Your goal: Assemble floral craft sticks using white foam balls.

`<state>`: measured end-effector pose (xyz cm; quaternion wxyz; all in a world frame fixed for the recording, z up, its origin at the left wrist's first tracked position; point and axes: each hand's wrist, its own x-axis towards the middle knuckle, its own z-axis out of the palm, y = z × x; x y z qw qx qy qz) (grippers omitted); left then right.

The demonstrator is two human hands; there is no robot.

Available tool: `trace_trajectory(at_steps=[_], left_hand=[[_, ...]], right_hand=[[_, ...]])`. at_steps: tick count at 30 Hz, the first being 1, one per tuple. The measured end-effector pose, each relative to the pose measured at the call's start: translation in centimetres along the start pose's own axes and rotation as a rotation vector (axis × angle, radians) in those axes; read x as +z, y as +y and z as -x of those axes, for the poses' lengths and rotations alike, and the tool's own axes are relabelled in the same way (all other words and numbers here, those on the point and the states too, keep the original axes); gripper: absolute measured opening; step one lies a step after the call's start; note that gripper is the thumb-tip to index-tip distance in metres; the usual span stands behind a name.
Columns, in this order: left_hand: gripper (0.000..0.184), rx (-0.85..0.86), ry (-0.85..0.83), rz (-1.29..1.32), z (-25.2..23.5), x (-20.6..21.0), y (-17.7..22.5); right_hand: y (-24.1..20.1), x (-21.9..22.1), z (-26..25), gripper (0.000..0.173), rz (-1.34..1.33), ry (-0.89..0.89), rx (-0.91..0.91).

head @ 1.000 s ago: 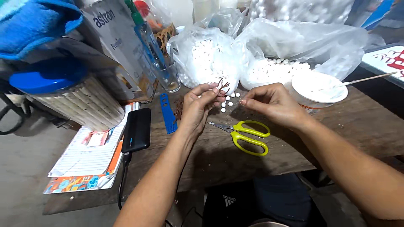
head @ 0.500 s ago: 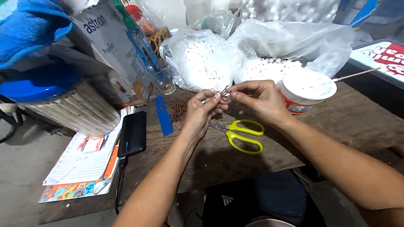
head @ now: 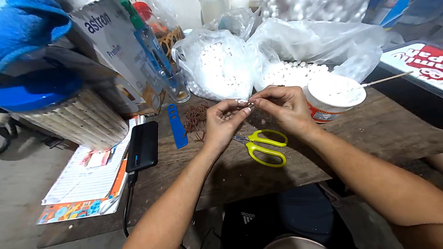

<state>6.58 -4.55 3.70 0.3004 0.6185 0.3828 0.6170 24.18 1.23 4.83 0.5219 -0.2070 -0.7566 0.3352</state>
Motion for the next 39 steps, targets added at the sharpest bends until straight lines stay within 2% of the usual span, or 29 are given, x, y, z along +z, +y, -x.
trace_trajectory(at_steps=[4,7,10,11,13,15,16,17,19,22,25,28,31,35,39], left_hand=[[0.014,0.025,0.029,-0.016,0.0,0.6,0.1],[0.011,0.067,0.048,-0.045,0.1,1.5,0.5],[0.008,0.127,0.007,-0.109,0.1,2.1,0.6],[0.007,0.132,-0.003,-0.13,0.1,2.3,0.6],[0.005,0.145,-0.025,-0.189,-0.2,3.0,0.7],[0.003,0.184,-0.056,-0.236,-0.6,3.9,0.6],[0.004,0.206,-0.065,-0.257,-0.8,4.5,0.5],[0.005,0.221,-0.073,-0.266,-1.0,5.1,0.3],[0.005,0.224,-0.074,-0.259,-1.3,6.2,0.2],[0.004,0.202,-0.069,-0.227,-1.5,7.3,0.1],[0.006,0.197,-0.065,-0.22,-1.5,7.5,0.0],[0.005,0.212,-0.078,-0.252,-1.5,7.6,0.0],[0.004,0.235,-0.085,-0.285,-1.7,8.2,0.0],[0.007,0.219,-0.112,-0.323,-2.1,8.9,0.4],[0.007,0.211,-0.117,-0.327,-1.9,9.2,0.5]], right_hand=[[-0.8,-0.5,0.4,0.017,0.039,-0.026,0.04],[-2.5,-3.2,2.1,0.02,0.186,0.028,-0.067],[-3.1,-8.3,5.6,0.009,0.253,0.247,-0.135],[-2.7,-9.9,6.7,0.008,0.227,0.346,-0.099],[-1.5,-11.9,8.0,0.023,0.152,0.527,0.039],[-0.2,-13.1,8.6,0.02,0.127,0.604,0.162],[0.3,-13.4,8.5,0.01,0.115,0.6,0.202],[0.5,-13.7,8.2,0.009,0.106,0.58,0.229],[0.7,-13.8,7.5,0.021,0.12,0.536,0.232],[0.6,-13.7,6.7,0.017,0.175,0.517,0.161],[-0.3,-14.5,6.7,0.019,0.231,0.501,0.099],[-1.6,-15.3,6.8,0.021,0.21,0.557,0.031],[-2.1,-15.6,7.0,0.028,0.108,0.647,-0.002],[-3.0,-15.2,7.5,0.041,-0.125,0.73,0.142],[-3.3,-14.3,7.6,0.045,-0.336,0.721,0.204]])
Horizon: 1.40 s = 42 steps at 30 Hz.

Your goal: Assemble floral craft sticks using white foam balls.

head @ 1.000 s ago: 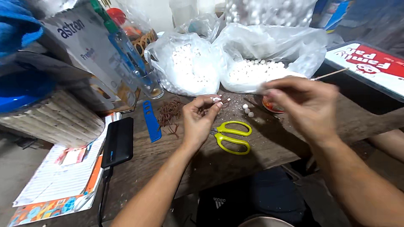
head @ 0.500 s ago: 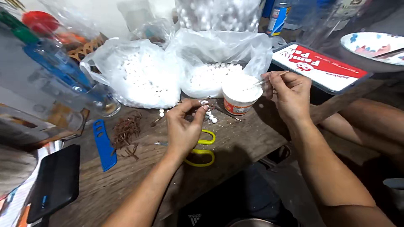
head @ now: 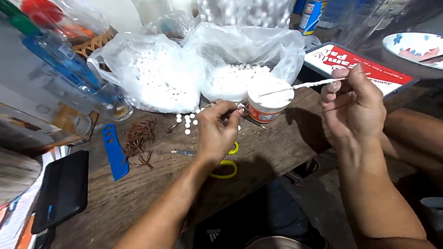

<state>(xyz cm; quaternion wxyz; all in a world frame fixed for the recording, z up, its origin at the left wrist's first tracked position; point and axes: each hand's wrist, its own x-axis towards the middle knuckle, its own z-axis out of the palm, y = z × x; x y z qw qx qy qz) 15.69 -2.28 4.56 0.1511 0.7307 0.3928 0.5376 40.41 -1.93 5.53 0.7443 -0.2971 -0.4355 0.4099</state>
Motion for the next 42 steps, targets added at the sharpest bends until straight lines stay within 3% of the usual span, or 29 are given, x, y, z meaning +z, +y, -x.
trace_trajectory(at_steps=[27,42], left_hand=[[0.007,0.069,0.022,0.01,0.3,0.17,-0.05],[0.006,0.089,0.068,0.007,0.32,0.1,-0.09]], right_hand=[[0.6,0.94,0.41,0.043,0.015,-0.064,0.026],[0.92,0.77,0.98,0.045,-0.103,-0.003,0.16]])
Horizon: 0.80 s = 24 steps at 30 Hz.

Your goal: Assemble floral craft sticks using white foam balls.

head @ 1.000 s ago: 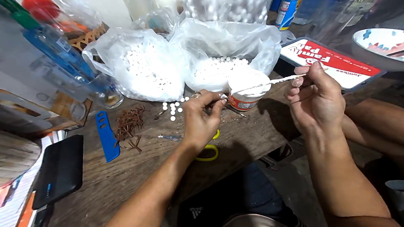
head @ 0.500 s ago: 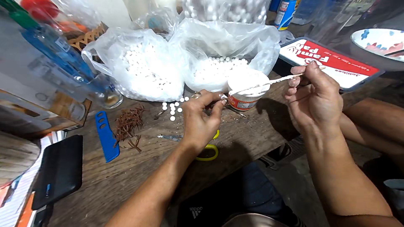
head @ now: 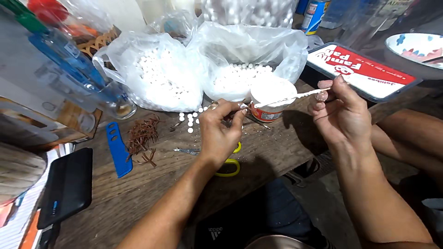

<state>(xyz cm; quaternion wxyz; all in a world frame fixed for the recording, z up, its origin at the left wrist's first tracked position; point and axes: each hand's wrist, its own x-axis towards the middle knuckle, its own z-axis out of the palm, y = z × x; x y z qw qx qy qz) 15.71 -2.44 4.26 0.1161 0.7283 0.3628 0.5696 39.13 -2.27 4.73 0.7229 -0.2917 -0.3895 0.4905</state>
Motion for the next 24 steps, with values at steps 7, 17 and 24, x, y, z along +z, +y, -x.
trace_trajectory(at_steps=[7,17,24], left_hand=[[0.007,0.0,0.002,-0.015,0.07,0.02,0.0],[0.007,0.007,0.014,-0.028,0.1,0.06,-0.06],[0.007,0.014,0.013,-0.042,0.17,0.06,-0.07]], right_hand=[[0.38,-0.04,0.14,0.044,0.012,0.019,-0.003],[0.18,-0.07,0.45,0.045,0.017,-0.003,-0.014],[0.45,-0.13,0.39,0.045,0.032,0.019,-0.021]])
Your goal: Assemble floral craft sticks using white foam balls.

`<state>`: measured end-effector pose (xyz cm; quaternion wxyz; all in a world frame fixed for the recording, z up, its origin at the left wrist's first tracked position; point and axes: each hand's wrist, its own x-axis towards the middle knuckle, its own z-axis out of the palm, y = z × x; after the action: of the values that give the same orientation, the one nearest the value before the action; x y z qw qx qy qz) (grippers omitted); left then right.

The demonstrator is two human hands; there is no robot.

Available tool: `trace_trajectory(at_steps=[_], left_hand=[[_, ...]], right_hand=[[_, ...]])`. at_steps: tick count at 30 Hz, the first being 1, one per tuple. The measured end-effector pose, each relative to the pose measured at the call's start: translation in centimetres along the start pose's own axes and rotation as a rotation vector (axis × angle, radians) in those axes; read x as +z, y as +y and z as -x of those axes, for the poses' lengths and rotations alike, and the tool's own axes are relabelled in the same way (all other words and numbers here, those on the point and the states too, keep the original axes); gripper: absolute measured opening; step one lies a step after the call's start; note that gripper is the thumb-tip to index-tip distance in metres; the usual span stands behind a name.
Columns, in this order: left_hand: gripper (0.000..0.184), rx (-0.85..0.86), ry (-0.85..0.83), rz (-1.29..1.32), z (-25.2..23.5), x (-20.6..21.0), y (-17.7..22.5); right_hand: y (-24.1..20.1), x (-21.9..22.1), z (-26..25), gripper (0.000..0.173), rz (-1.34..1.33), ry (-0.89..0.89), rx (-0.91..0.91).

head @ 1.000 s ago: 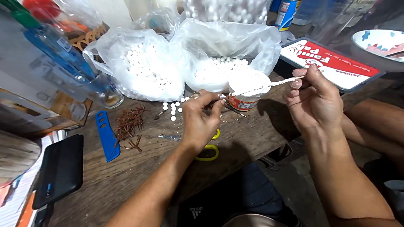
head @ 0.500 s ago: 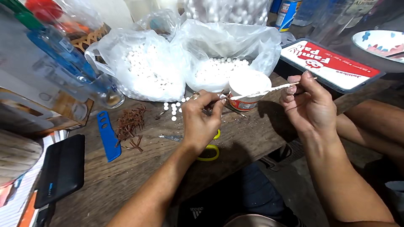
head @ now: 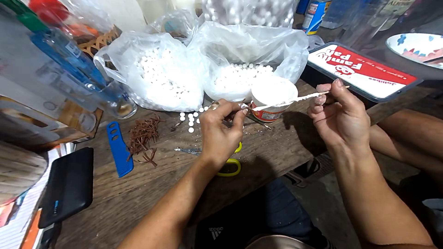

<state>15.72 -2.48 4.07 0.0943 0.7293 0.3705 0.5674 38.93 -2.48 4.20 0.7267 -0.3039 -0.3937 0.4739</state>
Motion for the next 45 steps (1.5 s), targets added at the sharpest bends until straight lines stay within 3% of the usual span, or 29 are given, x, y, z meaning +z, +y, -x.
trace_trajectory(at_steps=[26,28,32,36,39,42,45], left_hand=[[0.007,0.004,0.016,-0.009,0.1,-0.2,-0.1],[0.006,-0.012,0.013,-0.001,0.1,-0.5,-0.1],[0.004,-0.12,-0.022,0.007,0.0,-2.1,-0.2],[0.002,-0.307,0.031,0.072,-0.4,-3.9,-0.9],[0.004,-0.389,0.06,0.085,-0.2,-6.0,-1.2],[0.007,-0.426,0.124,0.066,0.0,-8.6,-2.1],[0.01,-0.513,0.228,0.119,0.3,-9.6,-3.0]], right_hand=[[-0.7,-0.6,-0.3,0.045,-0.097,-0.001,0.11],[-1.4,-1.3,-0.9,0.044,-0.031,0.007,0.027],[-1.4,-1.5,-3.4,0.042,0.347,-0.01,-0.294],[0.1,-1.0,-5.0,0.026,0.696,-0.12,-0.287],[-1.4,-1.7,-4.0,0.033,1.055,-0.139,-0.461],[-2.2,-0.3,-2.0,0.038,1.077,-0.118,-0.744],[-1.2,5.5,0.4,0.024,0.975,-0.435,-0.876]])
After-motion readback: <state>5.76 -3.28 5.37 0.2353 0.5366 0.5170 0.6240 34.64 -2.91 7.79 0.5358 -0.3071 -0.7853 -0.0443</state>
